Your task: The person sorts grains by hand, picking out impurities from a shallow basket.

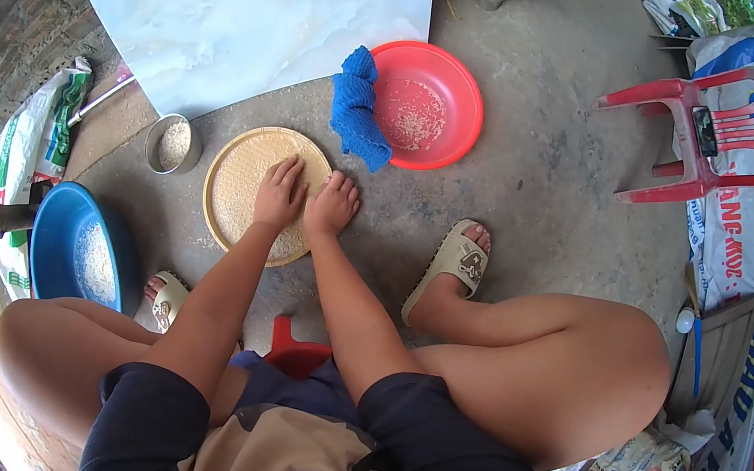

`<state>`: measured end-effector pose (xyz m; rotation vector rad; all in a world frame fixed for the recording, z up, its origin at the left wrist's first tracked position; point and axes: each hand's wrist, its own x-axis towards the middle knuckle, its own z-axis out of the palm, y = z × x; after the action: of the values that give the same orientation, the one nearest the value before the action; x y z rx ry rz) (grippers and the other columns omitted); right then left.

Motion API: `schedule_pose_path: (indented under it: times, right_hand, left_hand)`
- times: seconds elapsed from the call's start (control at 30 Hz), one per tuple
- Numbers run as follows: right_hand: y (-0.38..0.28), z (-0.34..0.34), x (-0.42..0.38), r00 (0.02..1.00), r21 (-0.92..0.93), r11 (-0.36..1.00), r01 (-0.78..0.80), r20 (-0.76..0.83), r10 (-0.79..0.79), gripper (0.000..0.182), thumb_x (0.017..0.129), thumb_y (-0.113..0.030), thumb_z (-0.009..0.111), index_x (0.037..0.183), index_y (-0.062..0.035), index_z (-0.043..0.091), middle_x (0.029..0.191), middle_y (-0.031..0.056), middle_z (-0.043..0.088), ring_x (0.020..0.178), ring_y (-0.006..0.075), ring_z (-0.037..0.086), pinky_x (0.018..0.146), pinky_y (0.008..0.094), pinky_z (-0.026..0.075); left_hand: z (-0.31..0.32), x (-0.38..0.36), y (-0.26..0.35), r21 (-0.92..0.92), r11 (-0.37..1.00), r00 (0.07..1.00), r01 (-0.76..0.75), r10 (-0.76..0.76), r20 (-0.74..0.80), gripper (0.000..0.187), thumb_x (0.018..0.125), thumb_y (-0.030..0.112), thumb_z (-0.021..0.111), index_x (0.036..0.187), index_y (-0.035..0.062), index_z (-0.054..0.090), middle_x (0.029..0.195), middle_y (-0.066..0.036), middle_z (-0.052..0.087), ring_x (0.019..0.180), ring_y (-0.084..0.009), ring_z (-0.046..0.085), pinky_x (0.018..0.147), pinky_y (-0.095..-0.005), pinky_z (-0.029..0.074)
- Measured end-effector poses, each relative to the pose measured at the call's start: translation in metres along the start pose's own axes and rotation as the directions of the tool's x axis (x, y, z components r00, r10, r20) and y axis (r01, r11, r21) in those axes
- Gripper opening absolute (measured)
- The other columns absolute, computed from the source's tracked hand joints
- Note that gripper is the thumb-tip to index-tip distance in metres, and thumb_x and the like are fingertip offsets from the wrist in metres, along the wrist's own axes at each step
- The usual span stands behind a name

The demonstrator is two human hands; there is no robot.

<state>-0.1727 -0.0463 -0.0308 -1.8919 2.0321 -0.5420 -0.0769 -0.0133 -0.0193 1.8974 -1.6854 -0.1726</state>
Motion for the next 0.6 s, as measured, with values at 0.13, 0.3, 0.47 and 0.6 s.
schedule_pose_path:
  times: [0.13,0.3,0.47,0.6]
  right_hand:
    - [0.005,0.003,-0.004,0.999,0.044,0.999,0.028,-0.038,-0.026,0.014,0.087,-0.020,0.046,0.097,-0.0117,0.051,0.095,0.0087,0.054,0.093,0.0275,0.051,0.079,0.0422,0.038]
    - [-0.005,-0.013,-0.017,0.994,0.100,0.994,-0.040,-0.098,0.050,0.020,0.085,-0.018,0.049,0.103,-0.0109,0.051,0.100,0.0104,0.054,0.097,0.0283,0.050,0.083,0.0427,0.038]
    - [-0.053,-0.034,-0.006,0.951,0.262,0.958,-0.116,-0.250,0.184,0.026,0.085,-0.017,0.049,0.109,-0.0062,0.051,0.102,0.0138,0.056,0.098,0.0283,0.051,0.084,0.0430,0.039]
    - [-0.119,-0.067,0.037,0.934,0.934,0.163,-0.318,0.280,0.222,0.040,0.093,-0.034,0.038,0.107,0.0012,0.051,0.099,0.0176,0.059,0.089,0.0287,0.055,0.083,0.0380,0.043]
  left_hand:
    - [0.008,-0.034,-0.009,-0.012,0.997,0.997,0.082,-0.082,-0.004,0.020,0.080,0.012,0.057,0.099,0.0055,0.057,0.105,-0.011,0.056,0.099,-0.0316,0.051,0.084,-0.0401,0.042]
    - [0.003,-0.031,-0.022,-0.082,0.969,0.972,0.235,-0.234,0.029,0.008,0.076,0.009,0.059,0.083,0.0041,0.059,0.084,-0.016,0.058,0.080,-0.0348,0.056,0.070,-0.0420,0.046]
    - [-0.034,0.040,-0.017,-0.508,0.436,0.661,0.743,-0.596,0.456,0.007,0.076,0.007,0.066,0.078,0.0009,0.062,0.072,-0.008,0.062,0.066,-0.0181,0.060,0.063,-0.0278,0.050]
    - [-0.132,0.148,0.001,-0.469,0.669,0.704,0.576,-0.114,0.701,0.011,0.078,0.006,0.065,0.084,-0.0013,0.062,0.079,-0.006,0.063,0.072,-0.0132,0.059,0.067,-0.0257,0.050]
